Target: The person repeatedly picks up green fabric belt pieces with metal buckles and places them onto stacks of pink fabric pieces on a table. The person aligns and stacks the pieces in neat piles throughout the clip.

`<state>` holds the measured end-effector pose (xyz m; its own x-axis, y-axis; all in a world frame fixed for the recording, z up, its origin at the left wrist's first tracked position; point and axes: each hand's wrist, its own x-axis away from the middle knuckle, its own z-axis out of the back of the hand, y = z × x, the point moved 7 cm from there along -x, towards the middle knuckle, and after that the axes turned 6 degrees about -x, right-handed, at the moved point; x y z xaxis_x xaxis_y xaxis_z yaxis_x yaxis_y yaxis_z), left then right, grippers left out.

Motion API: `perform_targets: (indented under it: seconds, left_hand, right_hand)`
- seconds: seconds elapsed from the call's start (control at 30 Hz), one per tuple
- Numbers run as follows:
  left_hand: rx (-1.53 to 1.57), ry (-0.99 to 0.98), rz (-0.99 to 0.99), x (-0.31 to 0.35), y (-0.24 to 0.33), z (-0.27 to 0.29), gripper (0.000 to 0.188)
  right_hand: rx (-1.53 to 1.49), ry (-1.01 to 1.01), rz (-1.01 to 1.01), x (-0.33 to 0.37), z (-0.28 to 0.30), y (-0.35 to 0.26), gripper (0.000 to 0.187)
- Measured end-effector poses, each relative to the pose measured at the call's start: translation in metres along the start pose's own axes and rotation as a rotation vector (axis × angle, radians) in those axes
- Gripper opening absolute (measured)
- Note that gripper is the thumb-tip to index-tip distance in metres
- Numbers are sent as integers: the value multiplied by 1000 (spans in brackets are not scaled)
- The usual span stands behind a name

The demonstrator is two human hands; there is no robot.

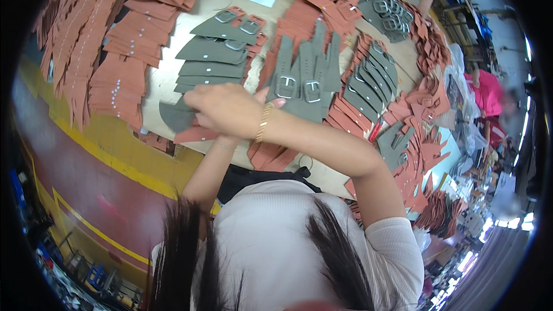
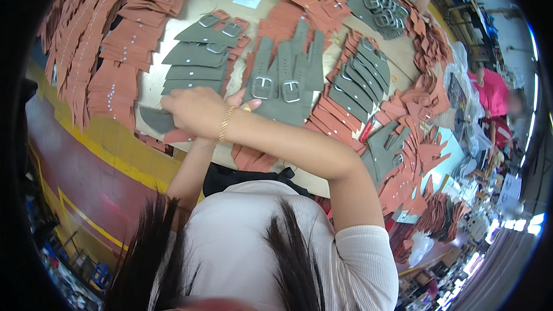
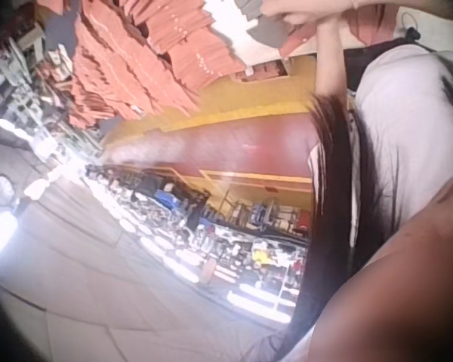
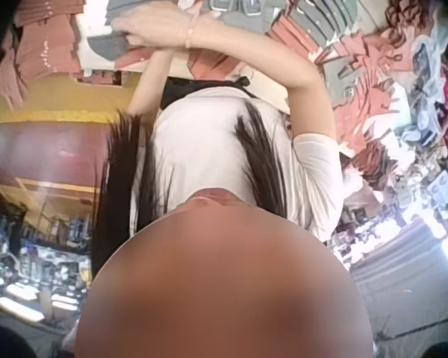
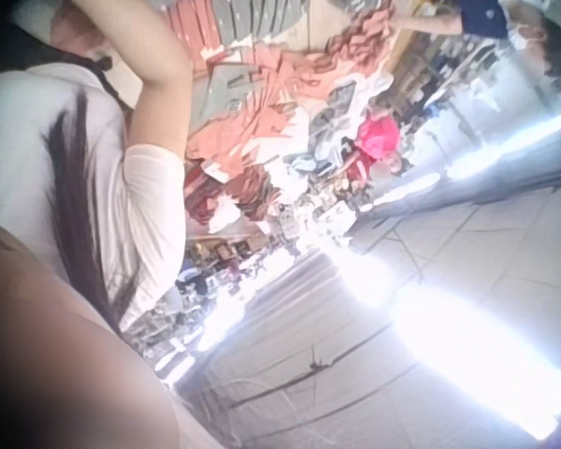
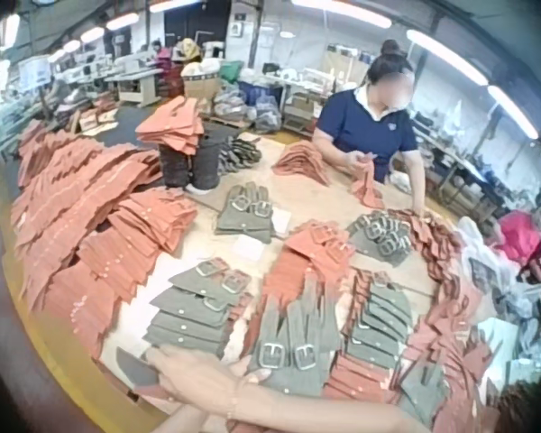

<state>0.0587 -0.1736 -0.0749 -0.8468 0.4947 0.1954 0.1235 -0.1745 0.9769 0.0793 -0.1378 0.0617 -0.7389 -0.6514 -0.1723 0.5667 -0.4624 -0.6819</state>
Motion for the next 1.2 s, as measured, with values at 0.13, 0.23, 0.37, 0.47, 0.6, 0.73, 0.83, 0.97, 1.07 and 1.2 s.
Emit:
perform_targets:
  seconds: [0.13, 0.23, 0.37, 0.47, 0.6, 0.73, 0.83, 0.97, 1.07, 1.2]
  left_hand:
    - [352, -83, 79, 2, 25, -3, 58]
    - [405, -199, 387, 10, 32, -11, 49]
    - [516, -167, 506, 10, 46, -8, 51]
    - [586, -188, 577, 9, 49, -9, 53]
    - [415, -176, 560, 6, 51, -10, 52]
    - [156, -185, 477, 3, 67, -15, 50]
    - [105, -209, 536, 4, 86, -15, 50]
    - [133, -292, 348, -6, 150, 0, 54]
    - [57, -250, 253, -29, 189, 37, 63]
    - [-19, -175, -35, -102, 206, 101, 57]
  right_hand:
    - [-342, 97, -111, 54, 109, 11, 17]
    - [-180, 294, -196, 100, 166, 14, 14]
    - [384, 405, -61, 141, 156, 23, 10]
    - [539, 440, -6, 161, 99, 32, 13]
    - [501, 395, -103, 180, 62, 53, 9]
    - [424, 412, -126, 183, 61, 53, 11]
    - [261, 456, -130, 189, 81, 51, 14]
    - [155, 608, -298, 216, 128, 60, 14]
    - [131, 833, -427, 247, 163, 70, 10]
    - [128, 903, -634, 287, 175, 85, 8]
